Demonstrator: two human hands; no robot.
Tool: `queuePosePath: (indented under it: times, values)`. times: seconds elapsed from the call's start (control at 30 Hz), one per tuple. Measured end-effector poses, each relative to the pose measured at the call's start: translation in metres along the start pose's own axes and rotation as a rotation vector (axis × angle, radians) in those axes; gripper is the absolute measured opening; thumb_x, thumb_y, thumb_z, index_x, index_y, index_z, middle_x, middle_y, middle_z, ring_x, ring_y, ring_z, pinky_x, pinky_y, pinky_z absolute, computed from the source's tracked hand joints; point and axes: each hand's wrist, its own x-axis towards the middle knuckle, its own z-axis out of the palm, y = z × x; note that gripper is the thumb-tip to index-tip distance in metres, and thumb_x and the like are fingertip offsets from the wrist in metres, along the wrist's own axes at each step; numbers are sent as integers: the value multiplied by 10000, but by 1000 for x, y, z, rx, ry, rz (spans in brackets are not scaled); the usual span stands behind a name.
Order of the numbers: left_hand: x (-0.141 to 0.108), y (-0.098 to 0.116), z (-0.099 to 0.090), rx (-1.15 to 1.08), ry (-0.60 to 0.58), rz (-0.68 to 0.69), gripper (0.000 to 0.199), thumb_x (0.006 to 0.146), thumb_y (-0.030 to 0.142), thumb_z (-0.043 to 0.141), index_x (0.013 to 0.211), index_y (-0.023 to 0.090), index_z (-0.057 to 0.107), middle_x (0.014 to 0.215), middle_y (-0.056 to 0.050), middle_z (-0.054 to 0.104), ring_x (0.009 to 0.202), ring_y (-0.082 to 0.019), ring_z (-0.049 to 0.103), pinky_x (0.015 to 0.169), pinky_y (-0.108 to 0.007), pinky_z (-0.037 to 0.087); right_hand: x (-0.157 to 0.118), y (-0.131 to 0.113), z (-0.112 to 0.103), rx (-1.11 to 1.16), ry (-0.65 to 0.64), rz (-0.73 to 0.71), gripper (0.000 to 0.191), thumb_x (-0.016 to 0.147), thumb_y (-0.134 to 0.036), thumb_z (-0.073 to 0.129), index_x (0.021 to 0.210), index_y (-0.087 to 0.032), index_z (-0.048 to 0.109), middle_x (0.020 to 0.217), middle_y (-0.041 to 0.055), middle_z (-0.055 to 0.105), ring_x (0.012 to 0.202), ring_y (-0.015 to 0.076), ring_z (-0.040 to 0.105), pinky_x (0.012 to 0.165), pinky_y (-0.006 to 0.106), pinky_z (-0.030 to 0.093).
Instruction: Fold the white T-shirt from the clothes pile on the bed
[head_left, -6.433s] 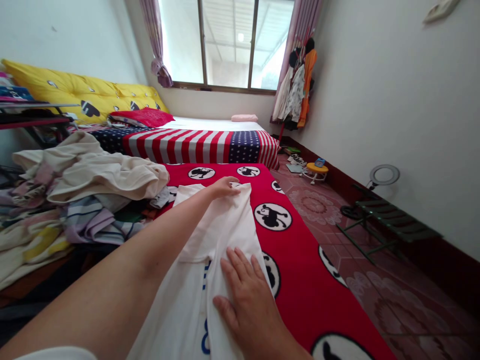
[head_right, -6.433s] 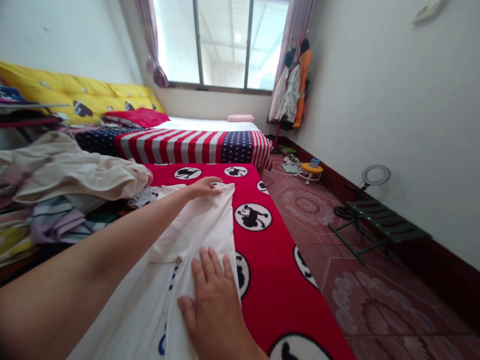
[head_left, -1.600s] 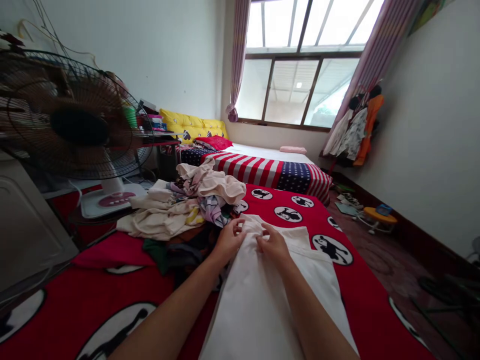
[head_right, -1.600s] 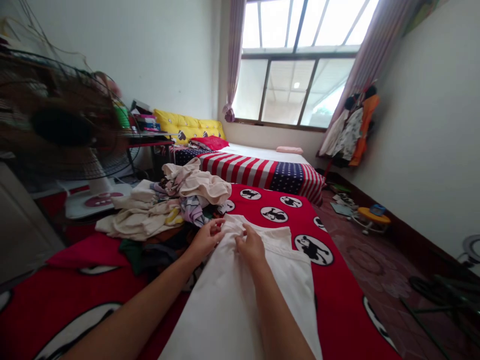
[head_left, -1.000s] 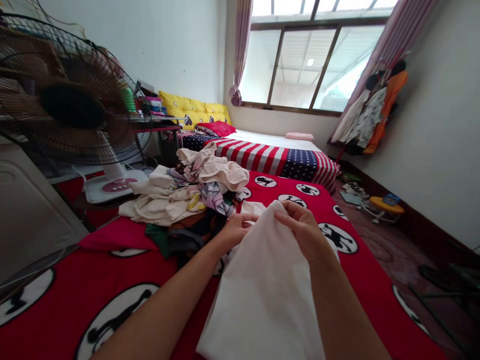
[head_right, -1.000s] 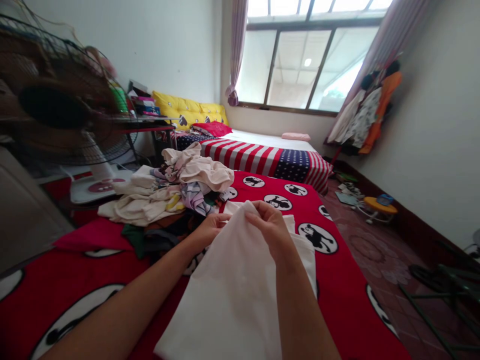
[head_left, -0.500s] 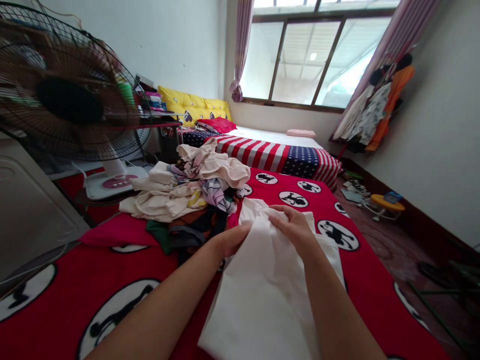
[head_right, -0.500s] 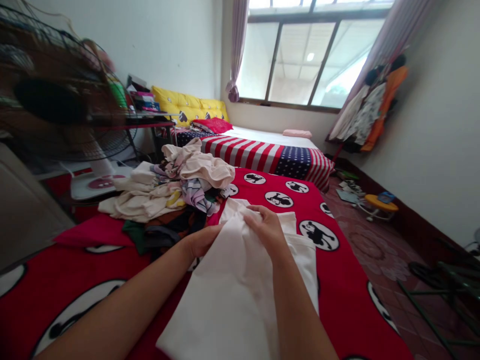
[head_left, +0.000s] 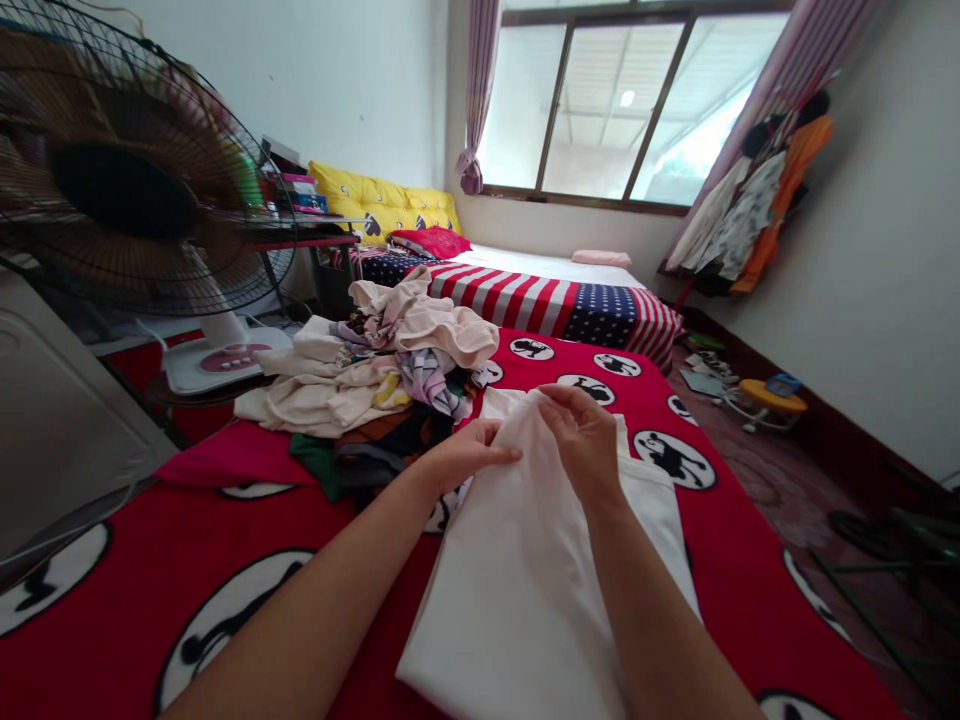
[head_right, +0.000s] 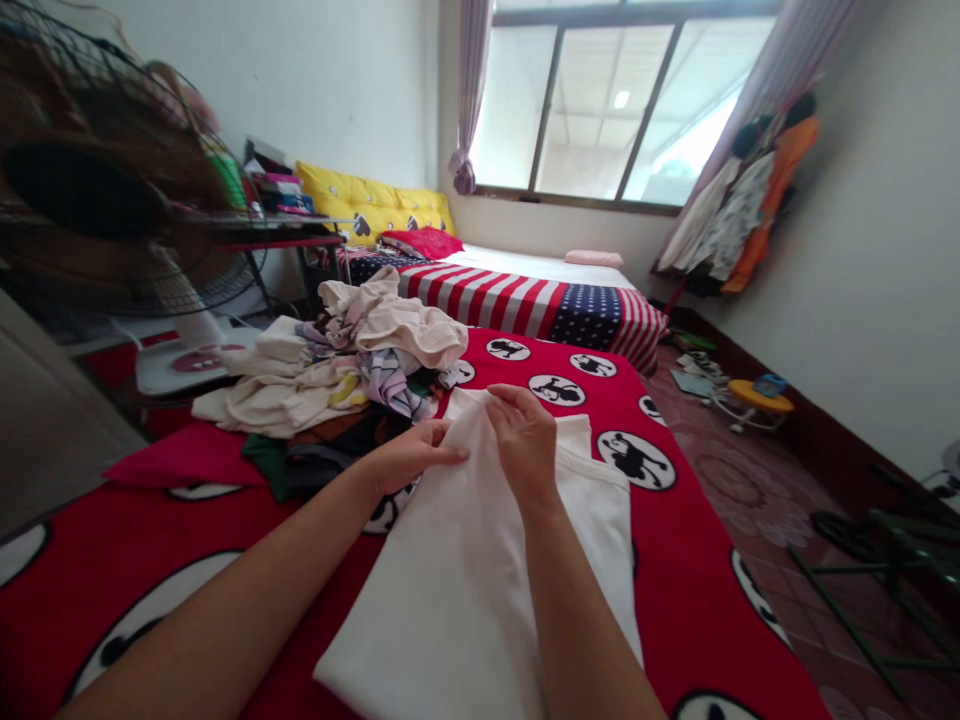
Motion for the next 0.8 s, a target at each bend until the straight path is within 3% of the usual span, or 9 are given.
queuePosePath:
  times: [0.1, 0.2, 0.27, 0.33, 0.4, 0.5, 0.63, 0.7, 0.8]
  values:
    - [9, -12, -7, 209, 295, 10, 543, 681, 231, 709, 1197, 107, 595, 791, -51, 662, 734, -187, 637, 720, -298, 503, 3, 5, -2, -149, 8, -30, 274, 754, -325, 657, 996, -196, 668, 1035, 81, 690, 991, 224, 625, 928, 393, 470]
    - [13, -18, -9, 707, 610, 55, 608, 678, 136, 663, 1274, 120, 546, 790, -35, 634, 742, -182, 613, 747, -306, 499, 8, 4, -10, -170, -4, 30, 289, 741, -320, 660, 995, -183, 665, 1054, 91, 688, 949, 227, 644, 896, 402, 487]
    - [12, -19, -4, 1037, 705, 187, 543, 727, 126, 616, 1267, 159, 562, 928, -70, 634, 890, -218, 602, 842, -345, 484, 12, -3, -20, -121, -24, 81, 298, 744, -332, 658, 1000, -180, 665, 1050, 92, 691, 903, 221, 661, 834, 379, 511]
    - [10, -20, 6, 1248, 694, 355, 438, 786, 165, 585, 1221, 202, 599, 1104, -95, 602, 1071, -254, 544, 958, -393, 435, 14, -11, -34, -86, -40, 106, 324, 745, -358, 659, 1021, -187, 659, 1042, 85, 694, 855, 212, 674, 762, 345, 525]
    - [10, -24, 16, 1328, 584, 452, 381, 812, 242, 598, 1192, 217, 618, 1248, -103, 547, 1199, -276, 469, 1040, -425, 378, 15, -16, -56, -130, -39, 133, 356, 744, -391, 655, 1037, -189, 649, 991, 77, 702, 778, 199, 684, 690, 314, 522]
    - [12, -34, 25, 1346, 466, 436, 454, 807, 320, 626, 1247, 216, 582, 1385, -116, 457, 1303, -300, 385, 1092, -458, 324, 11, -13, -98, -449, -11, 232, 351, 752, -422, 622, 1012, -187, 651, 851, 63, 707, 653, 182, 668, 611, 289, 487]
    - [19, -44, 21, 1333, 532, 378, 513, 807, 304, 615, 1295, 168, 536, 1394, -153, 439, 1315, -315, 373, 1100, -462, 315, 0, 3, -147, -1145, -53, 484, 354, 753, -526, 565, 726, -196, 691, 688, 96, 684, 658, 238, 645, 578, 315, 417]
    - [21, -45, 18, 1318, 538, 374, 476, 807, 292, 609, 1261, 159, 560, 1373, -156, 454, 1289, -307, 406, 1085, -446, 341, -5, 11, -159, -1279, -139, 577, 434, 745, -596, 532, 652, -202, 687, 675, 114, 681, 678, 260, 643, 581, 327, 403]
    - [22, -45, 16, 1304, 527, 402, 425, 801, 274, 610, 1213, 174, 592, 1367, -139, 462, 1277, -292, 422, 1079, -435, 353, -9, 22, -160, -1290, -195, 609, 494, 749, -655, 469, 731, -221, 703, 773, 125, 699, 759, 293, 649, 608, 353, 409]
